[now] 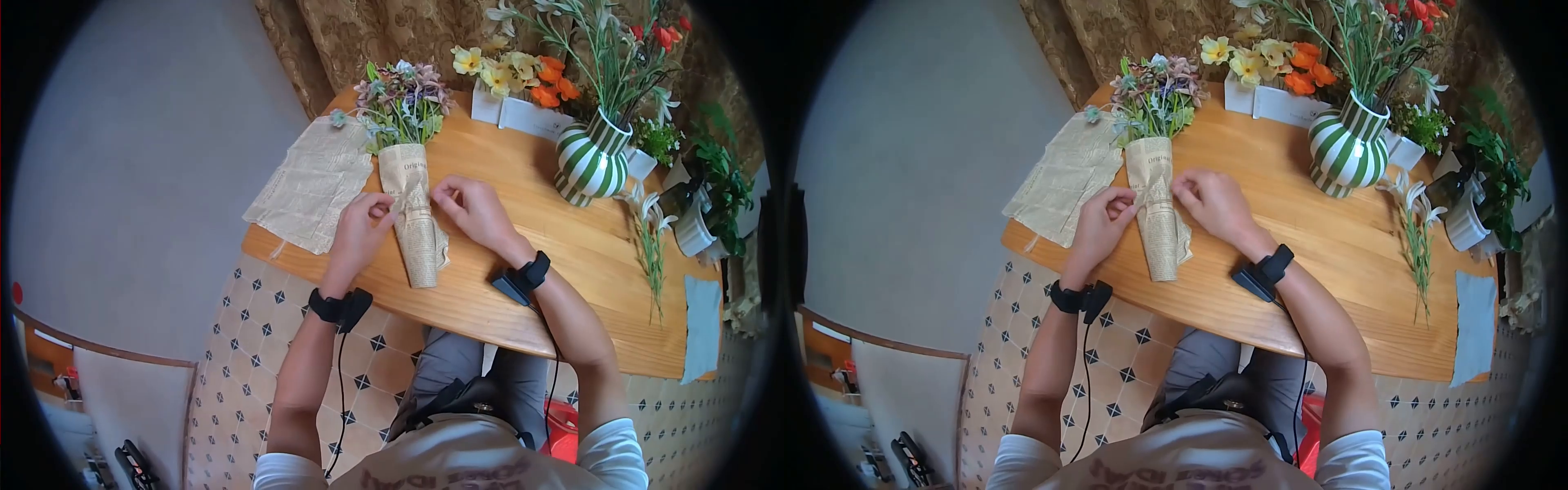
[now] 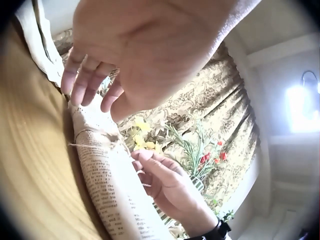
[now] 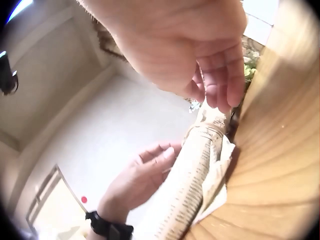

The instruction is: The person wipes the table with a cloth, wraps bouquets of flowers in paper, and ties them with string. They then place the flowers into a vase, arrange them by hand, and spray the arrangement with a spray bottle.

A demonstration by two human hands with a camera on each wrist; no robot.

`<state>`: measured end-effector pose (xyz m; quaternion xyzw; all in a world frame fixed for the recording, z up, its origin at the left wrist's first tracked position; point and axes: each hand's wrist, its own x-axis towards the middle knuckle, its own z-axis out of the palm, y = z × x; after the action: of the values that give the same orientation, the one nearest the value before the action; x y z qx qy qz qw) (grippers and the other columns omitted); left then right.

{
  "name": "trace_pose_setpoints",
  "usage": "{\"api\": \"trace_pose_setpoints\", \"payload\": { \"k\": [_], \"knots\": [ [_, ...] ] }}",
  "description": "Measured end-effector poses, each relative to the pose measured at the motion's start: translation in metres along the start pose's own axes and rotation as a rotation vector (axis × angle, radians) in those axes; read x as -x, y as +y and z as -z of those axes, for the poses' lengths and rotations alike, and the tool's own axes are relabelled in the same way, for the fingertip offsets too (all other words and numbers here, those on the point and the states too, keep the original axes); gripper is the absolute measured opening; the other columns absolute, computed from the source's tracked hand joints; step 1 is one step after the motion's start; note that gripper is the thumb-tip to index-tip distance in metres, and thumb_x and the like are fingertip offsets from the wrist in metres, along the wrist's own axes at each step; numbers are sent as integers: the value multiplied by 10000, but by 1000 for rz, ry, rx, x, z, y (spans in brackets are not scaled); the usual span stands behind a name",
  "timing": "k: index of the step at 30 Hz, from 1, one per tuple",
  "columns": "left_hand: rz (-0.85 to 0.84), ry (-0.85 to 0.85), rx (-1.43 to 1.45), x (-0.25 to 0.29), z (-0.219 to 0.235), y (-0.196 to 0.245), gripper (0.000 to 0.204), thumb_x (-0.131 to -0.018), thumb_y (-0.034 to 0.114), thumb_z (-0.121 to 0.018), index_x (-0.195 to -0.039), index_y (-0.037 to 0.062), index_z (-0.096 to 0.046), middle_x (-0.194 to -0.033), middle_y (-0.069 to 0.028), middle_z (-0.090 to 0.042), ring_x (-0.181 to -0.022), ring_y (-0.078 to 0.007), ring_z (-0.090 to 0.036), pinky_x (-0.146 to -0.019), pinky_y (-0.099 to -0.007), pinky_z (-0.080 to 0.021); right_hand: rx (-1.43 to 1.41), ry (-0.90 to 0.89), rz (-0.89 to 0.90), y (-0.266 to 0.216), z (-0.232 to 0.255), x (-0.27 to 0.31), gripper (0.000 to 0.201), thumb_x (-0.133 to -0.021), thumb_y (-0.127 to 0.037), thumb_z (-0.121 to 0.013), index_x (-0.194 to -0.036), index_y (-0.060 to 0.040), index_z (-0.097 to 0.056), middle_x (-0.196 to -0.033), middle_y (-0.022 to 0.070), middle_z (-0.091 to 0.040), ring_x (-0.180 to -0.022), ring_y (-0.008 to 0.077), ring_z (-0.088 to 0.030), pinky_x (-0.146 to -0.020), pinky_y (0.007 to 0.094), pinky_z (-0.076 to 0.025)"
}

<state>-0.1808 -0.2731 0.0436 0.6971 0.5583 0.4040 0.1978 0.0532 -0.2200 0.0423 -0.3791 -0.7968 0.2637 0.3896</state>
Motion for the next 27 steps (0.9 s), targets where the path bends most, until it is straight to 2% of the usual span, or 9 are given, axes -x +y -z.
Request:
{"api": "trace_pose_setpoints", "payload": {
  "k": [5, 7, 11, 13, 15, 18, 21, 23, 27],
  "knots": [
    [-13, -52, -3, -1, -14, 11, 153, -853, 27, -716, -997, -6, -675, -866, -60, -625, -759, -108, -581, -699, -244, -490, 80, -8, 92, -28, -8, 3, 151, -888, -118, -656, -1015, -44, -689, -836, 128, -662, -701, 288, -652, -667, 392, -515],
    [-23, -12, 7, 0, -18, 16, 109, -832, 38, -716, -916, -10, -666, -806, -101, -560, -714, -206, -581, -687, -319, -485, 123, -4, 187, -23, -18, 2, 136, -889, -133, -623, -970, -46, -690, -873, 178, -678, -819, 370, -660, -715, 468, -509],
    [-46, -9, -1, 0, -23, 15, 112, -833, 50, -716, -911, -12, -664, -816, -107, -569, -726, -214, -590, -685, -329, -484, 87, -19, 173, -14, -18, 0, 134, -890, -121, -602, -948, -29, -680, -897, 199, -676, -845, 391, -651, -736, 484, -502],
    [-84, -7, -36, 2, -26, 17, 101, -856, 42, -706, -938, -10, -677, -819, -54, -583, -722, -115, -551, -647, -248, -451, 85, -37, 165, -10, -17, -1, 135, -889, -124, -603, -940, -24, -678, -882, 204, -675, -841, 404, -646, -733, 488, -500],
    [-96, 5, -26, 1, -28, 21, 102, -855, 45, -708, -933, -12, -678, -819, -53, -586, -721, -115, -548, -644, -248, -447, 84, -56, 159, -6, -17, -2, 137, -888, -127, -603, -932, -19, -676, -867, 208, -674, -837, 416, -641, -729, 493, -498],
    [-105, 19, -14, 1, -30, 23, 103, -853, 48, -711, -927, -15, -677, -820, -52, -591, -719, -114, -544, -641, -246, -442, 42, -51, 97, 8, -21, -3, 161, -914, -157, -609, -927, -7, -667, -753, 156, -669, -732, 339, -665, -673, 445, -503],
    [-93, 26, 2, 1, -32, 22, 100, -854, 42, -707, -926, -19, -672, -820, -44, -591, -721, -105, -538, -647, -241, -441, -315, -210, -108, 19, -22, -5, 198, -954, -192, -600, -940, -4, -662, -649, 80, -628, -578, 197, -621, -563, 363, -489],
    [-88, 32, 17, 0, -33, 18, 97, -856, 38, -702, -926, -21, -670, -818, -37, -589, -724, -97, -534, -653, -238, -441, -651, -345, -391, 20, -20, -6, 224, -1000, -232, -556, -983, -30, -650, -637, -19, -558, -541, 57, -524, -470, 234, -438],
    [2, -23, 310, -2, -37, 1, 64, -888, 24, -679, -947, 0, -674, -820, 18, -582, -744, -58, -517, -669, -217, -439, -653, -298, -390, 17, -25, -4, 217, -986, -216, -575, -973, -11, -646, -626, 33, -589, -459, 101, -513, -444, 278, -431]
  ]
}}
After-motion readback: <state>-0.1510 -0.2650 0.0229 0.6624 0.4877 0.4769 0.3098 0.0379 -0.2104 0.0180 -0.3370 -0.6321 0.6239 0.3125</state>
